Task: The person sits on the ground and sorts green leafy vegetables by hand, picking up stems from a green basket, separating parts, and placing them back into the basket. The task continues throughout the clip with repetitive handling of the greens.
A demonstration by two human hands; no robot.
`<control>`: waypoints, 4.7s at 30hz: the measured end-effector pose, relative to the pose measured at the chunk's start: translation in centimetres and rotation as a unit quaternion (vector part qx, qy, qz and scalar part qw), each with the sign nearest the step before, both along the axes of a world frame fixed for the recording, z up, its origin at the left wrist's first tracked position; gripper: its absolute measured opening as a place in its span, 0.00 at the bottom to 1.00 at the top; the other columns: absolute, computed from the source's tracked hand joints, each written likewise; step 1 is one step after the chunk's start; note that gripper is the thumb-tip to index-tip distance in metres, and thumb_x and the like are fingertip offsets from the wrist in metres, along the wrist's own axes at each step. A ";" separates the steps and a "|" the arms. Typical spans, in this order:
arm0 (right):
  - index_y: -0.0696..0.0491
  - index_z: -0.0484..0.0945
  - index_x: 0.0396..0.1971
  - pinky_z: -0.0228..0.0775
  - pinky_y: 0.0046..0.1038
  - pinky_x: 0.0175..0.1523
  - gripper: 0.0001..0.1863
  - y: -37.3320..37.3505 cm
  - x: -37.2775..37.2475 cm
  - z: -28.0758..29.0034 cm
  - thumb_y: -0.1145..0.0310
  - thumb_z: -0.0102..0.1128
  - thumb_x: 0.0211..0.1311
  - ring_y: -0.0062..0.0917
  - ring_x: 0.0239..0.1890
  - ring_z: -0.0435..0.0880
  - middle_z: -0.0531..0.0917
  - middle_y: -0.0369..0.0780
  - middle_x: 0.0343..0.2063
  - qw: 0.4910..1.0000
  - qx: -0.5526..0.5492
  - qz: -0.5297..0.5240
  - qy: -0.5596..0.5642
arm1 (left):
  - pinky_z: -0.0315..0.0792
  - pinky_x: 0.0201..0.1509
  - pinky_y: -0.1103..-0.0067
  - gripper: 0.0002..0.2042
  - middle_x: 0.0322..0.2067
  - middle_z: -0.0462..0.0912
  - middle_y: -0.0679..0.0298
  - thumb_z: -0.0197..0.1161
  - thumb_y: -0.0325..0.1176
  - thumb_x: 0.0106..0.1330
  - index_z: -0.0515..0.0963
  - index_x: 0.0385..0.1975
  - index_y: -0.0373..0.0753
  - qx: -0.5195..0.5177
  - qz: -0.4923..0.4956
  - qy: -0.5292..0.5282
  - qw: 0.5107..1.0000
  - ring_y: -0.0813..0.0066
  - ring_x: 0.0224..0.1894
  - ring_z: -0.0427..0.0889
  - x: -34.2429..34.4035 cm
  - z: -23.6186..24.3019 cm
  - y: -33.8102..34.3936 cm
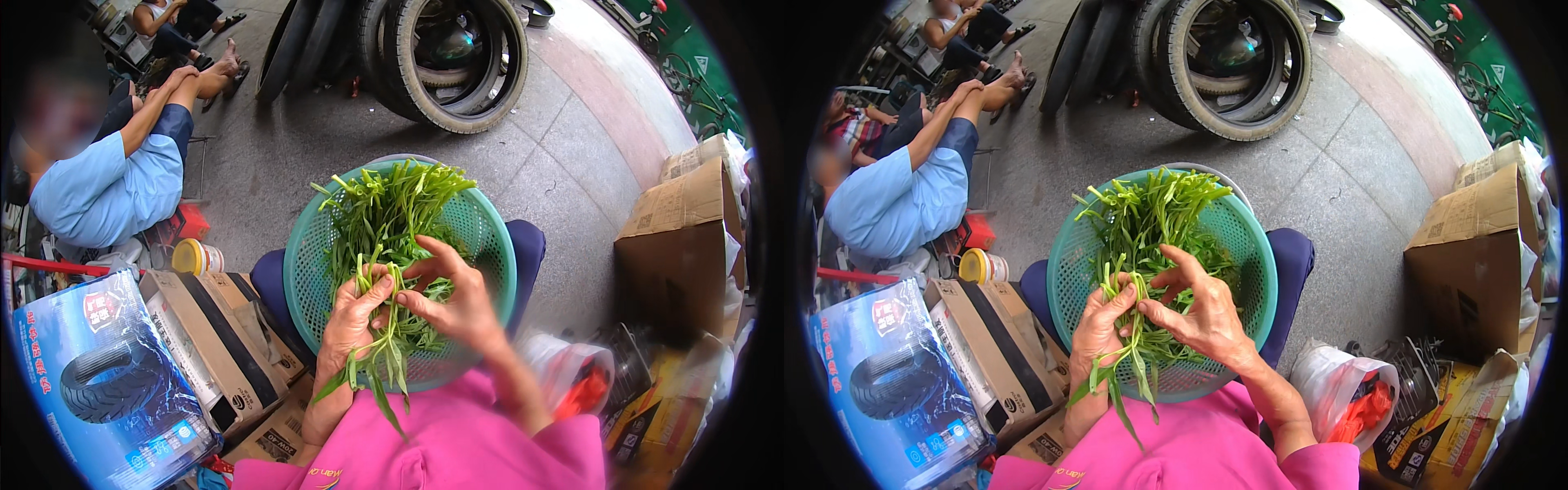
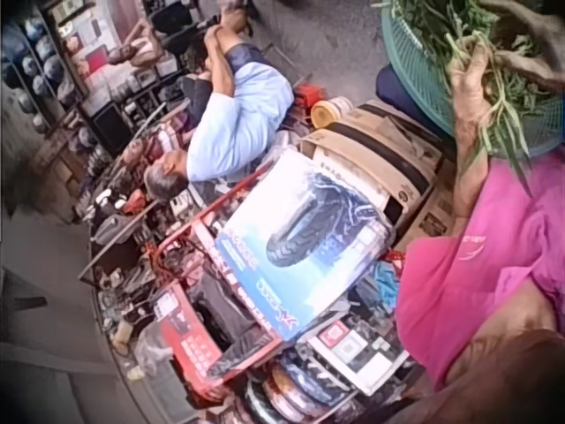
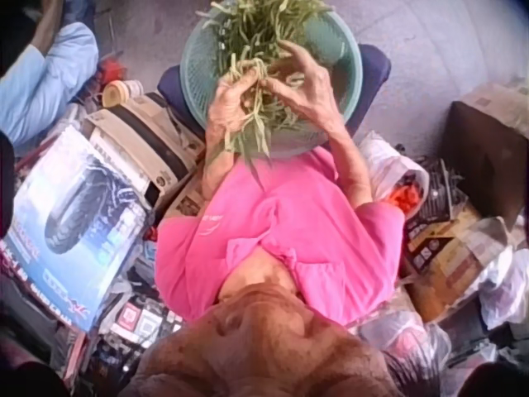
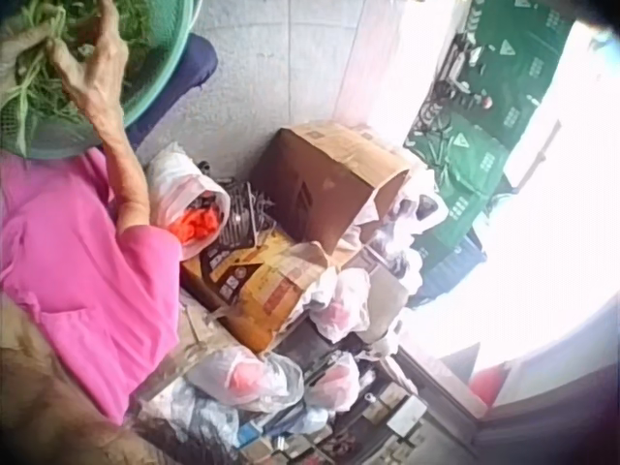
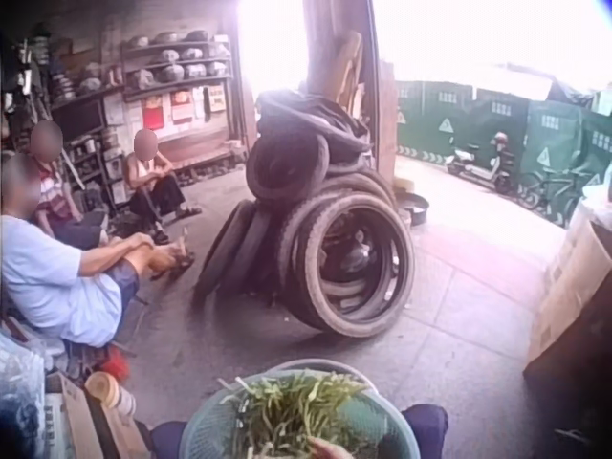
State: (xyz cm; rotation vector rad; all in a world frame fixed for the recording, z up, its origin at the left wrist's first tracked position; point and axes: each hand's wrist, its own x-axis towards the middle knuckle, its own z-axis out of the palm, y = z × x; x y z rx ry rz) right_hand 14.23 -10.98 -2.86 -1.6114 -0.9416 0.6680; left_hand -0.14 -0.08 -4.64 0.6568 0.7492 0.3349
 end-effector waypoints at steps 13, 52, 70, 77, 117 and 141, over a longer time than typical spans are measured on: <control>0.59 0.72 0.59 0.76 0.29 0.51 0.34 1.2 -0.1 -1.0 0.67 0.76 0.53 0.25 0.42 0.86 0.87 0.43 0.41 1.000 0.009 0.012 0.004 | 0.71 0.23 0.85 0.07 0.32 0.84 0.65 0.58 0.31 0.72 0.78 0.44 0.38 -0.097 -0.028 -0.017 0.995 0.79 0.29 0.83 -0.7 -1.9 0.5; 0.60 0.75 0.42 0.73 0.30 0.43 0.07 -2.1 4.0 -1.6 0.73 0.53 0.70 0.33 0.36 0.84 0.82 0.45 0.33 0.987 -0.126 -0.045 -0.092 | 0.72 0.41 0.78 0.06 0.31 0.75 0.66 0.60 0.28 0.71 0.74 0.43 0.36 -0.028 0.345 -0.180 0.921 0.76 0.31 0.71 -6.0 1.1 5.8; 0.57 0.85 0.36 0.75 0.21 0.46 0.10 -0.5 5.8 -4.6 0.84 0.61 0.55 0.21 0.36 0.85 0.87 0.37 0.31 0.990 0.012 -0.056 0.131 | 0.58 0.17 0.88 0.06 0.19 0.67 0.72 0.66 0.30 0.66 0.74 0.33 0.41 0.225 0.326 0.095 0.913 0.87 0.16 0.63 -5.9 4.1 3.4; 0.57 0.87 0.36 0.76 0.24 0.48 0.10 0.0 5.1 -2.7 0.83 0.67 0.54 0.23 0.40 0.84 0.88 0.39 0.34 0.984 0.110 -0.071 0.124 | 0.59 0.18 0.88 0.06 0.22 0.70 0.71 0.65 0.31 0.67 0.74 0.34 0.40 0.265 0.273 0.108 0.919 0.86 0.19 0.67 -5.6 4.1 2.8; 0.55 0.80 0.31 0.71 0.28 0.26 0.13 -0.5 -1.2 0.5 0.76 0.70 0.41 0.25 0.21 0.78 0.78 0.35 0.21 0.933 0.079 0.057 -0.348 | 0.76 0.35 0.77 0.10 0.29 0.84 0.58 0.68 0.21 0.58 0.83 0.40 0.34 0.513 -0.130 0.123 0.840 0.69 0.30 0.83 -2.5 3.5 -1.2; 0.56 0.82 0.33 0.75 0.34 0.38 0.06 -0.2 5.9 -3.5 0.75 0.66 0.54 0.35 0.33 0.84 0.82 0.41 0.28 0.942 -0.057 0.017 -0.330 | 0.76 0.36 0.77 0.06 0.26 0.78 0.64 0.61 0.31 0.70 0.74 0.39 0.35 0.228 0.097 0.042 0.968 0.72 0.27 0.79 -6.1 2.6 2.0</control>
